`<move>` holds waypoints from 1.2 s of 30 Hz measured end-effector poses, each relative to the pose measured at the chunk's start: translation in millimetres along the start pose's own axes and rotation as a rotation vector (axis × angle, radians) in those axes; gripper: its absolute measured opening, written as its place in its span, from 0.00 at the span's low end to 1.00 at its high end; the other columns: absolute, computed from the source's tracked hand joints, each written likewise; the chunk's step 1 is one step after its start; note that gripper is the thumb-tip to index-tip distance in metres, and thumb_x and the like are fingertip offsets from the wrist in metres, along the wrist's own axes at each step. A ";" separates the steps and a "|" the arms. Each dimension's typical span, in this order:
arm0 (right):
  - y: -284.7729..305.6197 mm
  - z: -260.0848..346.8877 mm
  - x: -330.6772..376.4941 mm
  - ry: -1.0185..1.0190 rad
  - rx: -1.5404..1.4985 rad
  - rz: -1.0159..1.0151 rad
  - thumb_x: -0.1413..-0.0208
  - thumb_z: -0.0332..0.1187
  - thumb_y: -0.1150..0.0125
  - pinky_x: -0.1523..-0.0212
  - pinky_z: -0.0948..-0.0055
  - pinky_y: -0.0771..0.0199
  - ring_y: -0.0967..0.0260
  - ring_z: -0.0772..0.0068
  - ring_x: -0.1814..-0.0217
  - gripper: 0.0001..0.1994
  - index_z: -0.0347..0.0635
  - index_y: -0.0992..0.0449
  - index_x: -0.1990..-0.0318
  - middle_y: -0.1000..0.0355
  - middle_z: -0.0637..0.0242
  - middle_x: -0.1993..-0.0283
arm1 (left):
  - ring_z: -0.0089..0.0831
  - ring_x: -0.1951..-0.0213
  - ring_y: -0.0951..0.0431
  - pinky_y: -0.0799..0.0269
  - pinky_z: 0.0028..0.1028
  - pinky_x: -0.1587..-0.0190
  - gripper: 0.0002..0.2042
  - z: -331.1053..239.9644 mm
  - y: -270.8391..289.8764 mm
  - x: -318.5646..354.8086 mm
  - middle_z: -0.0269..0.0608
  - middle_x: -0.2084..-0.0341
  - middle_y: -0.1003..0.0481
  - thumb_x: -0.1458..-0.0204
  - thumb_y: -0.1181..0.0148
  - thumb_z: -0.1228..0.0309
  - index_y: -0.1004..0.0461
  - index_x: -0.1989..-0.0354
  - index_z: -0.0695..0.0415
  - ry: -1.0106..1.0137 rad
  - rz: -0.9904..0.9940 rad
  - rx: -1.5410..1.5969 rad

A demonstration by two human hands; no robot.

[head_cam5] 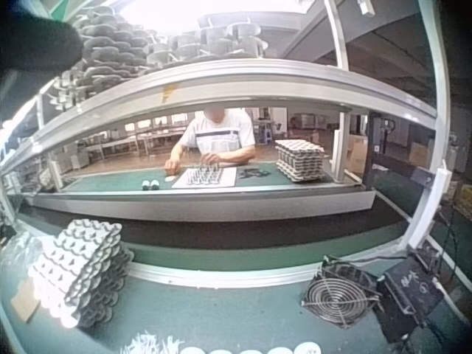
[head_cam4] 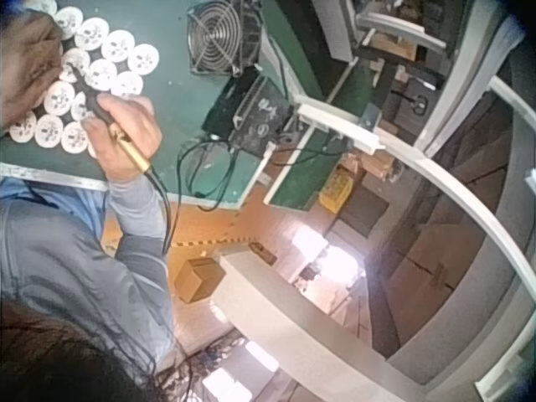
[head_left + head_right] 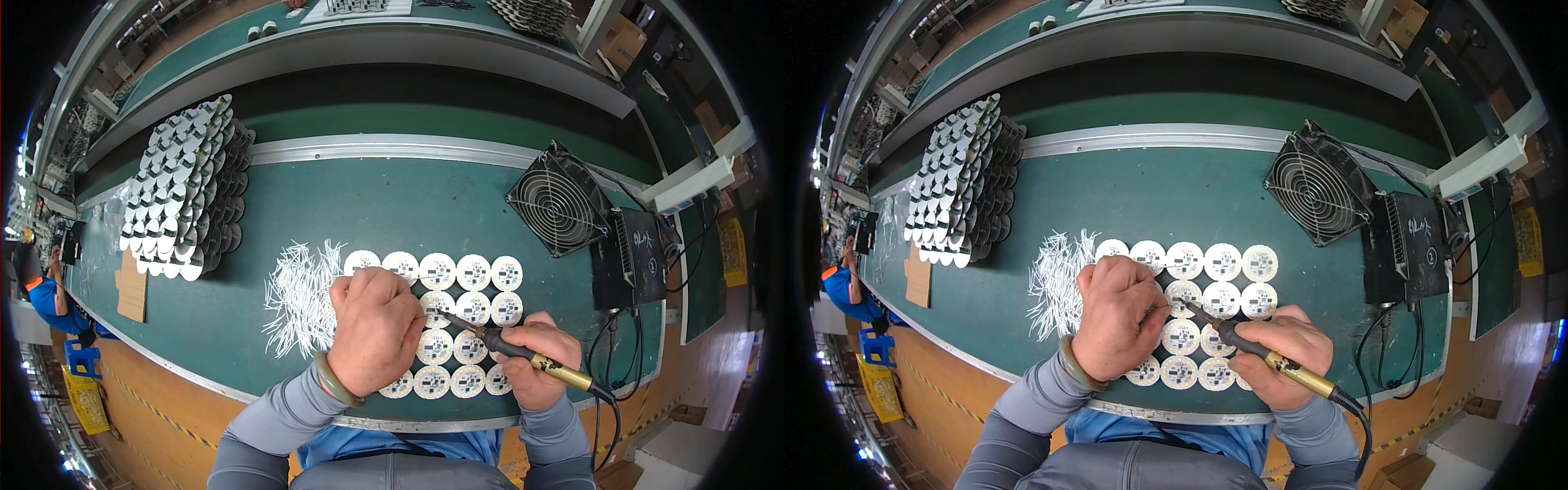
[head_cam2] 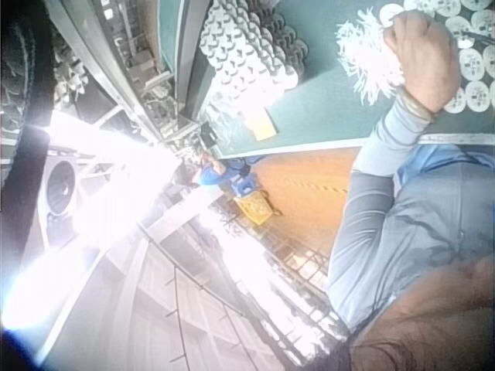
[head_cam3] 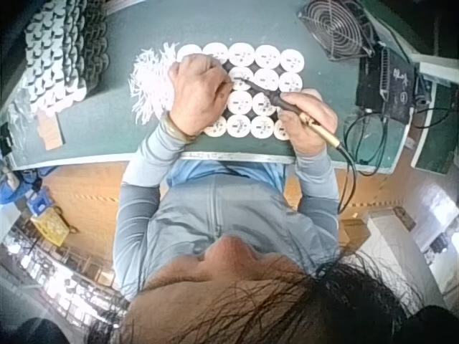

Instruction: The person places circular circuit boards onto the workbench, picks up a soldering iron, and solders small wires onto the boards.

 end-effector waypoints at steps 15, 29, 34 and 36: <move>0.0 15.1 -5.8 0.145 0.086 -0.013 0.46 0.44 0.23 0.64 0.65 0.32 0.29 0.65 0.74 0.20 0.37 0.17 0.54 0.24 0.64 0.72 | 0.40 0.56 0.27 0.38 0.41 0.50 0.06 -2.1 15.4 1.1 0.36 0.65 0.25 0.58 0.32 0.80 0.21 0.72 0.55 -0.019 -0.074 0.059; 1.5 23.4 -4.4 0.170 0.137 -0.020 0.45 0.43 0.27 0.62 0.60 0.34 0.33 0.61 0.71 0.18 0.38 0.18 0.56 0.26 0.61 0.68 | 0.18 0.79 0.34 0.38 0.20 0.76 0.02 98.2 96.3 106.1 0.40 0.74 0.22 0.31 0.48 0.75 0.31 0.56 0.60 0.666 -0.372 0.754; -2.9 22.2 -3.3 0.161 0.125 -0.022 0.45 0.41 0.29 0.62 0.60 0.34 0.33 0.61 0.71 0.16 0.37 0.18 0.57 0.26 0.62 0.69 | 0.28 0.75 0.24 0.28 0.27 0.70 0.03 83.4 98.7 101.3 0.43 0.72 0.20 0.41 0.39 0.79 0.26 0.67 0.60 0.429 -0.276 0.067; -3.7 18.7 -1.2 0.140 0.127 -0.022 0.46 0.41 0.29 0.62 0.60 0.34 0.33 0.61 0.71 0.17 0.37 0.18 0.57 0.26 0.62 0.69 | 0.39 0.69 0.24 0.28 0.34 0.65 0.05 72.5 100.2 86.7 0.43 0.70 0.22 0.51 0.34 0.81 0.25 0.73 0.59 0.257 -0.328 -0.072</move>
Point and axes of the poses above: each hand's wrist, its own x-axis away from the middle knuckle, its own y-axis out of the back of the hand, z = x × y, the point moved 10 cm from there along -x, towards the middle knuckle
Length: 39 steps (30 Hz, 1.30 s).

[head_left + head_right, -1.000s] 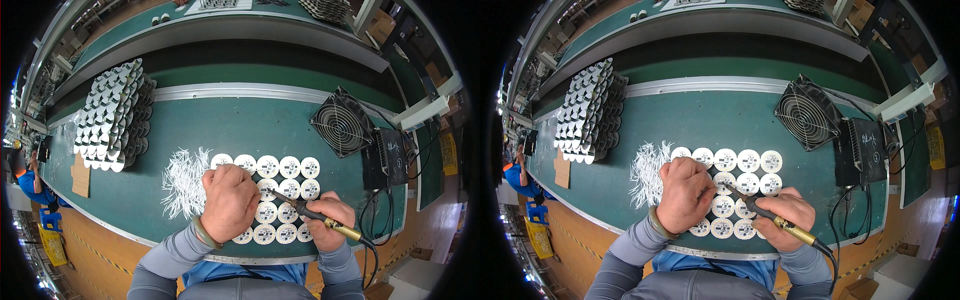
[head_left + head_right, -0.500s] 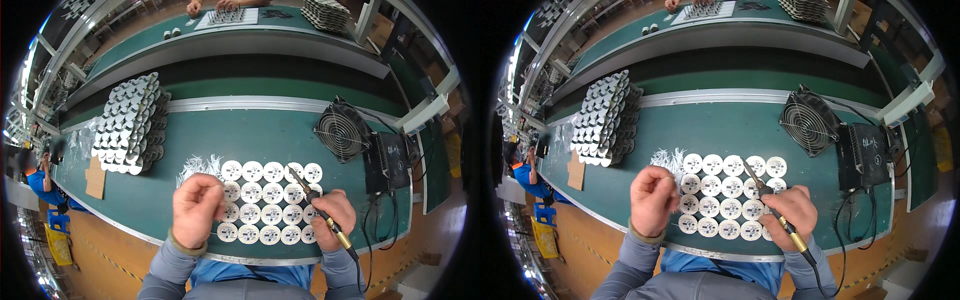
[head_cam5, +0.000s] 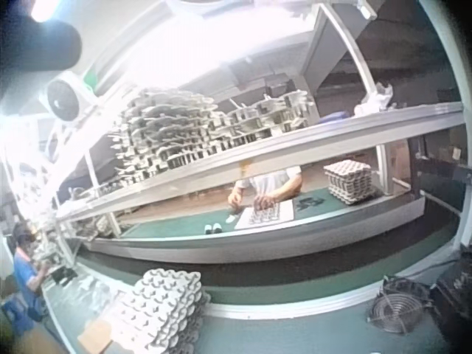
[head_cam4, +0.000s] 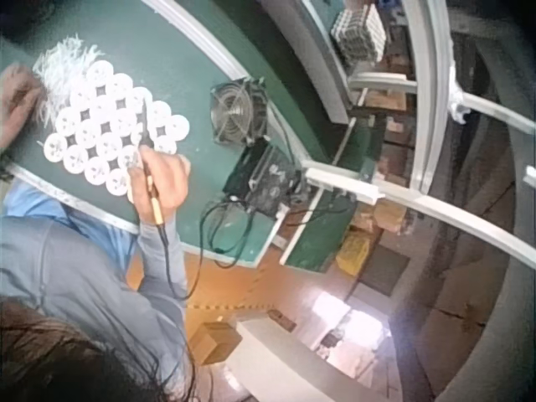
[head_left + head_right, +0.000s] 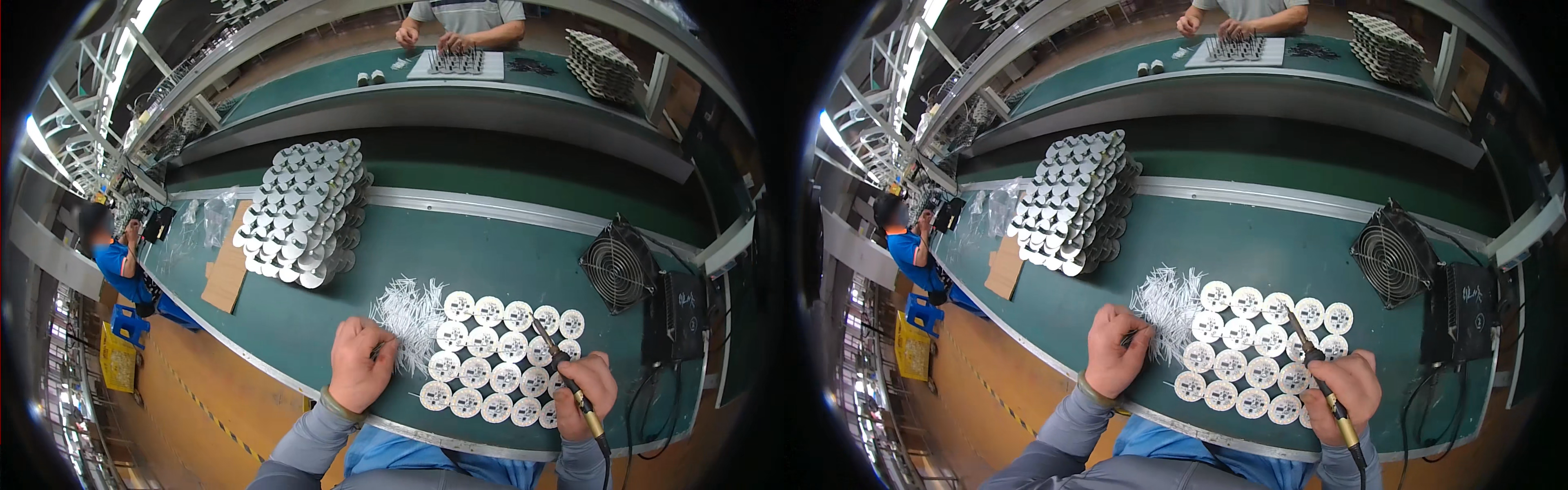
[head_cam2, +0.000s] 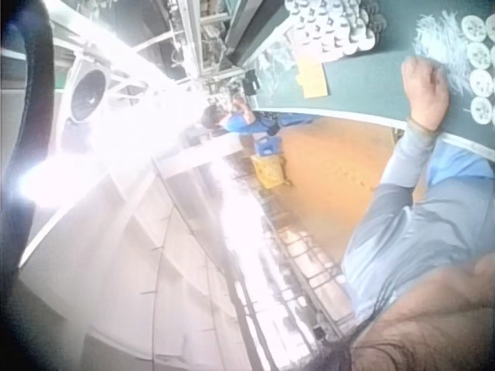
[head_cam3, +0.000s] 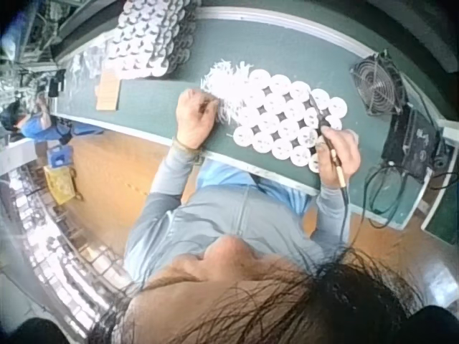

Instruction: The person places circular circuit boards onto the workbench, picks up a soldering iron, and solders small wires onto the boards.

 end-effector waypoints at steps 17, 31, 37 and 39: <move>-7.0 2.1 -6.7 0.022 0.008 0.055 0.51 0.35 0.27 0.59 0.60 0.33 0.30 0.62 0.72 0.15 0.38 0.17 0.57 0.24 0.63 0.69 | 0.43 0.62 0.29 0.41 0.43 0.59 0.08 -20.0 -45.5 -10.0 0.38 0.69 0.29 0.57 0.35 0.76 0.28 0.71 0.54 -0.140 0.076 -0.430; -5.4 1.2 -3.4 0.019 -0.025 -0.007 0.43 0.44 0.29 0.60 0.62 0.33 0.31 0.64 0.74 0.19 0.37 0.19 0.55 0.23 0.64 0.72 | 0.22 0.69 0.26 0.29 0.25 0.66 0.02 46.8 -22.2 -5.4 0.34 0.69 0.26 0.38 0.39 0.77 0.24 0.64 0.61 0.379 0.016 0.633; -35.2 -2.4 7.2 -0.239 -0.252 -0.006 0.37 0.35 0.33 0.62 0.66 0.32 0.28 0.69 0.77 0.11 0.40 0.24 0.53 0.22 0.68 0.79 | 0.25 0.67 0.28 0.30 0.26 0.63 0.03 2.5 -59.6 7.4 0.37 0.66 0.27 0.33 0.42 0.75 0.28 0.61 0.58 0.737 0.148 1.450; -49.0 8.5 -0.2 -0.228 -0.252 -0.001 0.43 0.25 0.31 0.63 0.67 0.32 0.26 0.67 0.76 0.10 0.42 0.23 0.55 0.20 0.68 0.74 | 0.25 0.67 0.27 0.30 0.26 0.63 0.03 -23.8 -75.8 11.0 0.39 0.66 0.27 0.33 0.43 0.74 0.28 0.61 0.58 0.710 0.256 1.520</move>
Point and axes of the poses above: each hand's wrist, its own x-axis away from the middle knuckle, its own y-axis out of the back of the hand, z = x × y, the point moved 10 cm from there along -x, towards the middle knuckle
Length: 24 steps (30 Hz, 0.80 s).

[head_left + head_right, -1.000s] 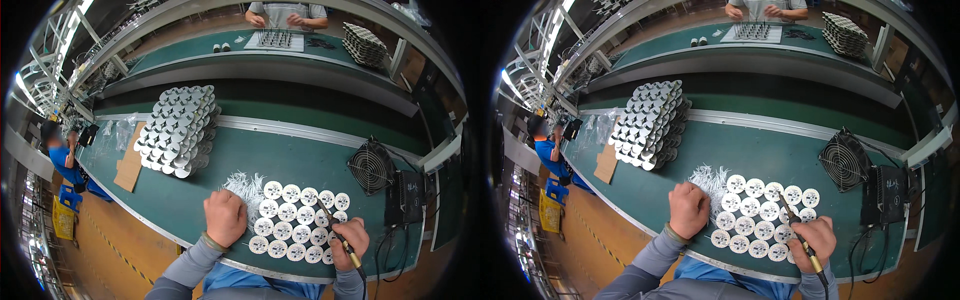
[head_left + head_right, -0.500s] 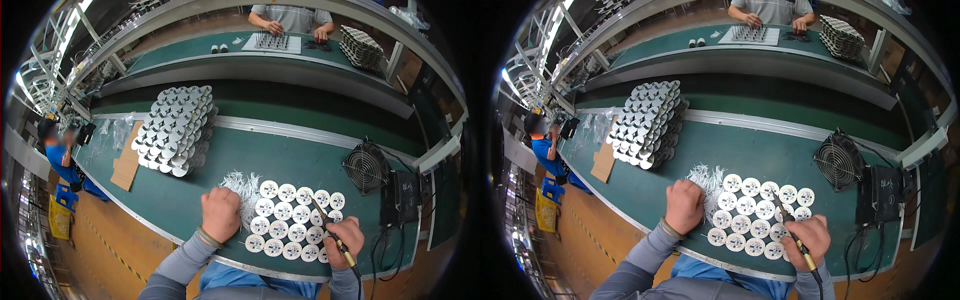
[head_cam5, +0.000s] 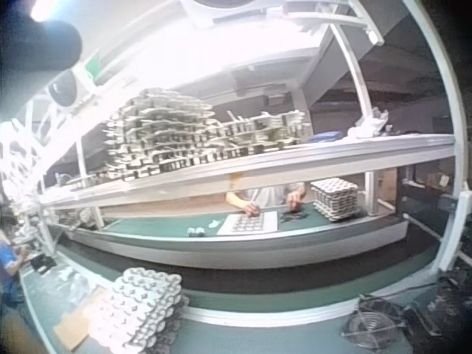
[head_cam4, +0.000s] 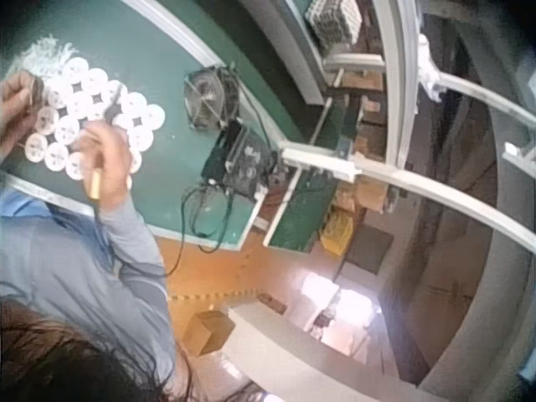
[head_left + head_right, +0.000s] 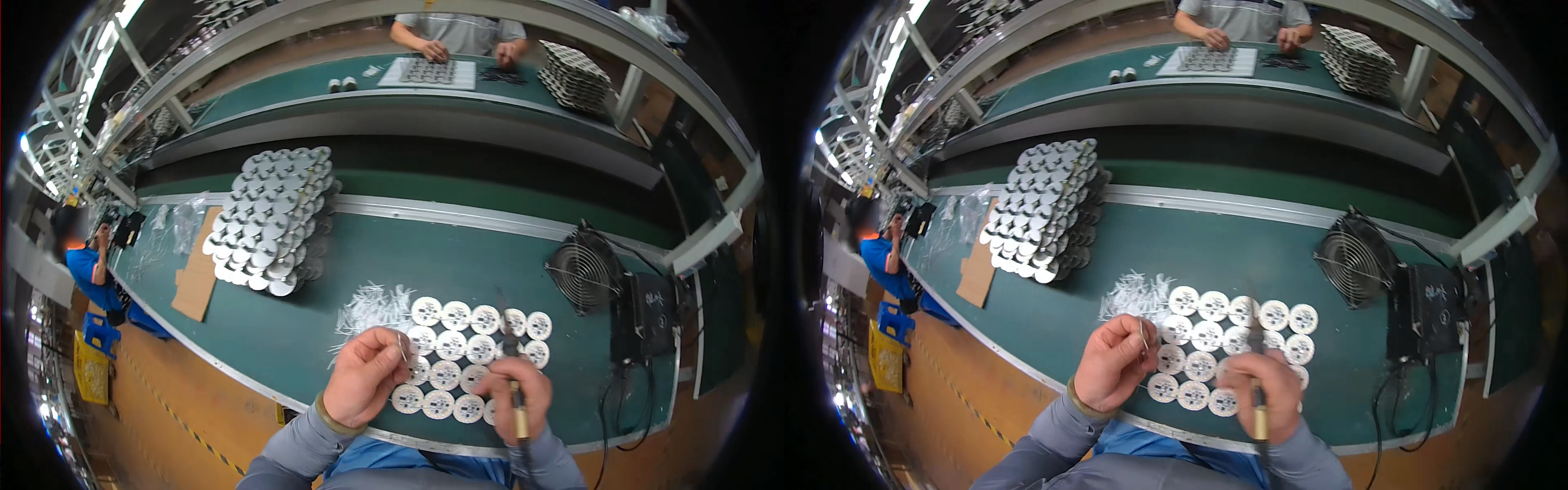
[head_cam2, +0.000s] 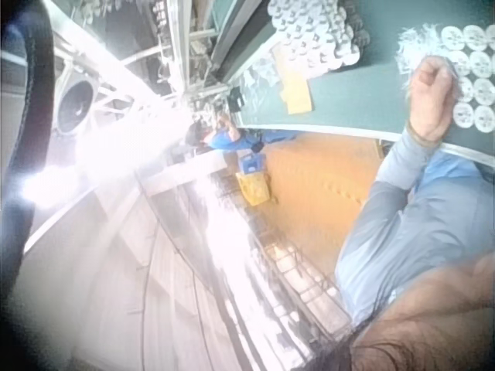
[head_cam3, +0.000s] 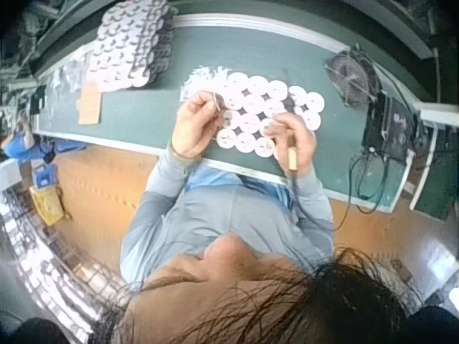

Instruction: The person places circular circuit boards onto the workbench, picks up a soldering iron, and solders small wires onto the boards.

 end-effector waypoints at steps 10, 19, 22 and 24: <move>-18.5 -1.7 -15.3 -0.108 -0.110 0.215 0.48 0.17 0.29 0.57 0.68 0.22 0.19 0.64 0.60 0.17 0.39 0.22 0.51 0.18 0.60 0.62 | 0.19 0.72 0.25 0.33 0.18 0.72 0.03 56.3 -47.3 16.5 0.40 0.65 0.19 0.31 0.44 0.75 0.29 0.54 0.61 0.347 0.314 -0.158; -11.0 11.7 -14.3 0.079 0.040 0.139 0.51 0.18 0.25 0.59 0.67 0.21 0.20 0.62 0.64 0.19 0.41 0.23 0.52 0.18 0.61 0.63 | 0.18 0.73 0.25 0.29 0.21 0.71 0.04 49.6 -46.5 11.3 0.37 0.70 0.22 0.33 0.40 0.75 0.25 0.58 0.64 0.248 0.223 -0.273; -6.6 20.2 -14.6 0.175 0.112 0.073 0.52 0.21 0.23 0.61 0.67 0.24 0.21 0.62 0.68 0.19 0.43 0.22 0.53 0.18 0.63 0.66 | 0.17 0.73 0.25 0.29 0.21 0.72 0.04 48.8 -47.0 10.7 0.35 0.72 0.24 0.33 0.41 0.76 0.25 0.58 0.64 0.251 0.211 -0.311; -4.8 23.8 -14.8 0.208 0.158 0.051 0.53 0.22 0.22 0.62 0.69 0.25 0.19 0.65 0.68 0.18 0.43 0.22 0.55 0.18 0.64 0.68 | 0.17 0.74 0.26 0.30 0.20 0.72 0.03 49.3 -43.7 9.7 0.34 0.72 0.24 0.33 0.41 0.76 0.25 0.58 0.64 0.233 0.219 -0.313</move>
Point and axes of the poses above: each hand's wrist, its own x-axis away from the middle knuckle, its own y-axis out of the back of the hand, z = x × y, the point moved 10 cm from there along -x, towards the middle knuckle
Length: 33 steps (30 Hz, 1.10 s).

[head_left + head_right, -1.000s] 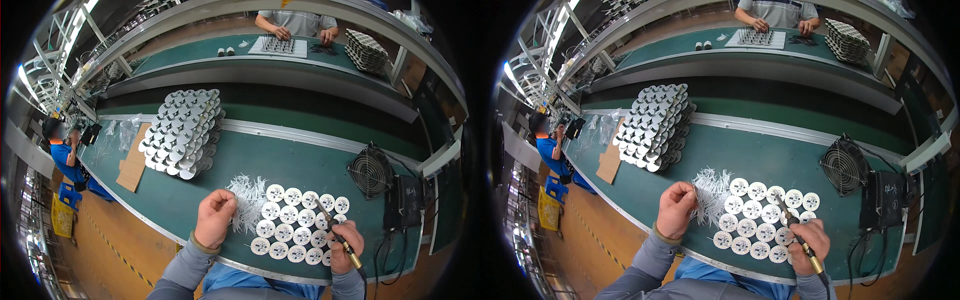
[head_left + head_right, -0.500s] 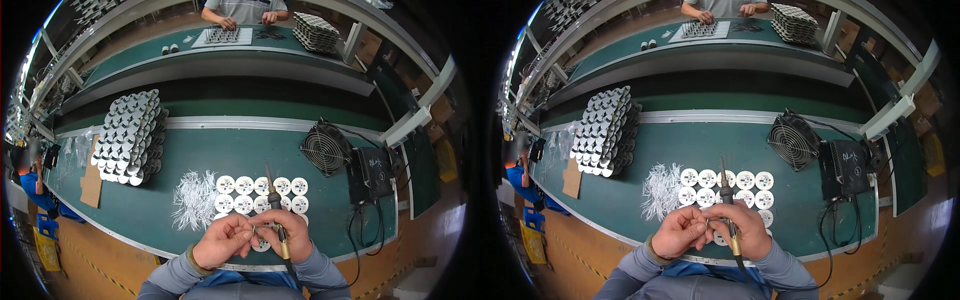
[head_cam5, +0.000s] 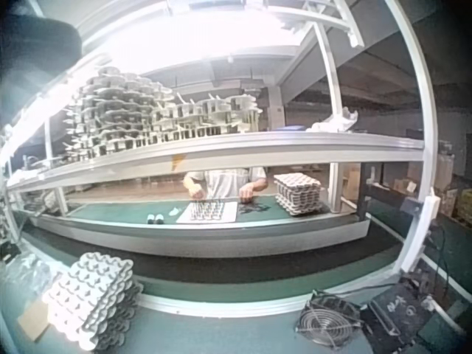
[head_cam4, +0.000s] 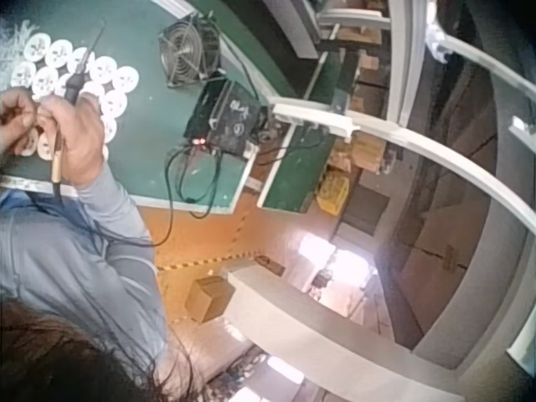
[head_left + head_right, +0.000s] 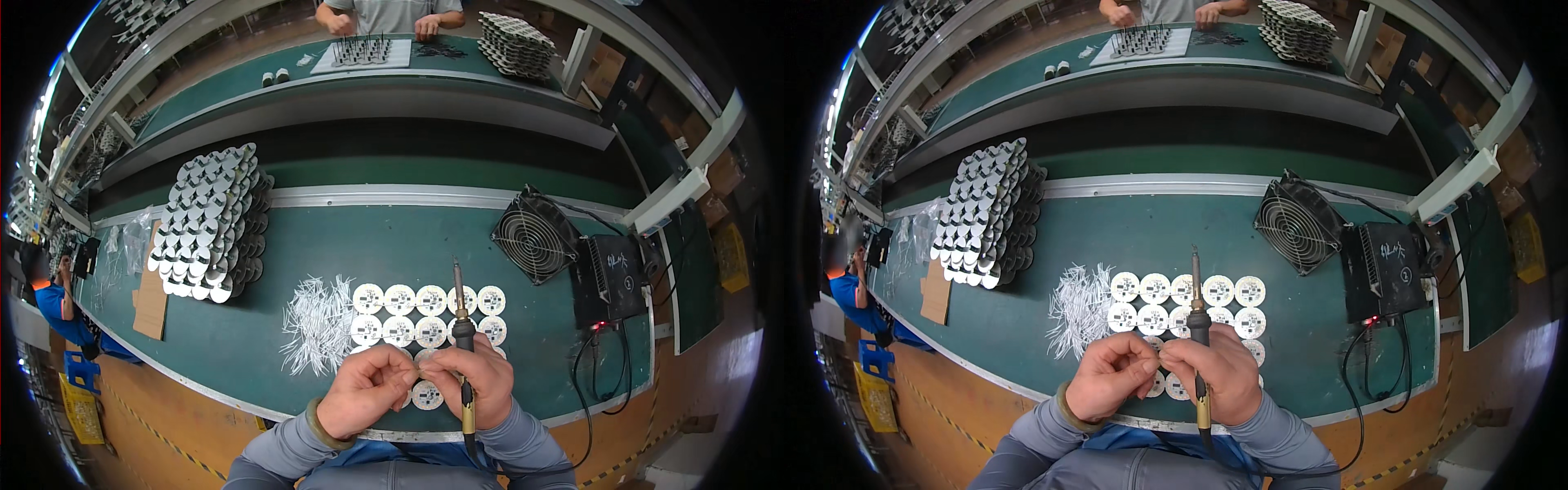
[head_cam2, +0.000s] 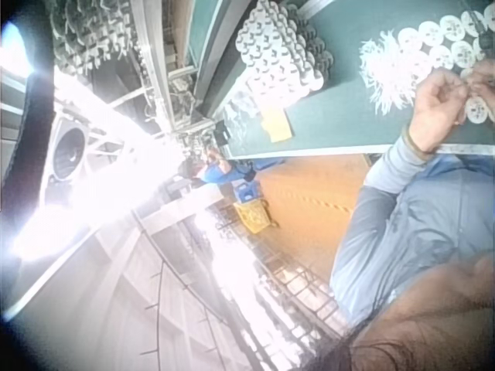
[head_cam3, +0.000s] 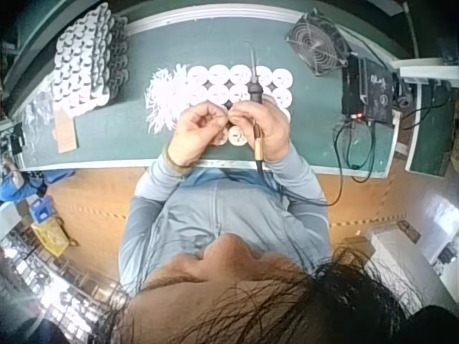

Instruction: The person places circular circuit boards onto the workbench, picks up a soldering iron, and solders small wires onto the boards.

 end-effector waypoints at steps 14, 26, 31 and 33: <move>0.5 -1.9 1.3 -0.042 0.038 0.015 0.54 0.24 0.22 0.66 0.70 0.27 0.18 0.64 0.69 0.20 0.40 0.23 0.53 0.15 0.65 0.66 | 0.10 0.70 0.30 0.35 0.16 0.70 0.03 -4.1 5.0 -1.1 0.28 0.69 0.24 0.35 0.38 0.79 0.23 0.58 0.65 -0.089 -0.047 -0.100; -2.8 -9.2 4.6 -0.078 0.050 0.091 0.51 0.23 0.24 0.63 0.67 0.28 0.21 0.67 0.70 0.20 0.39 0.22 0.49 0.17 0.67 0.66 | 0.25 0.74 0.26 0.32 0.24 0.72 0.03 -46.9 -7.3 2.7 0.41 0.70 0.24 0.45 0.36 0.82 0.21 0.64 0.63 -0.414 -0.100 -0.765; 28.9 -4.5 23.2 -0.109 0.105 0.001 0.42 0.29 0.30 0.59 0.65 0.30 0.20 0.69 0.69 0.15 0.42 0.21 0.48 0.18 0.71 0.69 | 0.41 0.60 0.25 0.32 0.37 0.54 0.07 -55.3 -19.6 4.1 0.42 0.63 0.24 0.55 0.32 0.80 0.21 0.67 0.57 -0.632 -0.131 -1.235; 42.6 8.0 33.2 0.022 0.078 -0.044 0.36 0.40 0.34 0.57 0.60 0.30 0.23 0.68 0.72 0.15 0.45 0.21 0.47 0.20 0.72 0.71 | 0.44 0.51 0.27 0.38 0.41 0.45 0.09 -43.3 -15.3 -0.3 0.40 0.59 0.25 0.59 0.31 0.78 0.20 0.68 0.55 -0.552 -0.139 -1.236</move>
Point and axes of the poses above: each hand's wrist, its own x-axis away from the middle knuckle, its own y-axis out of the back of the hand, z = x × y, the point moved 10 cm from there along -x, towards the middle knuckle
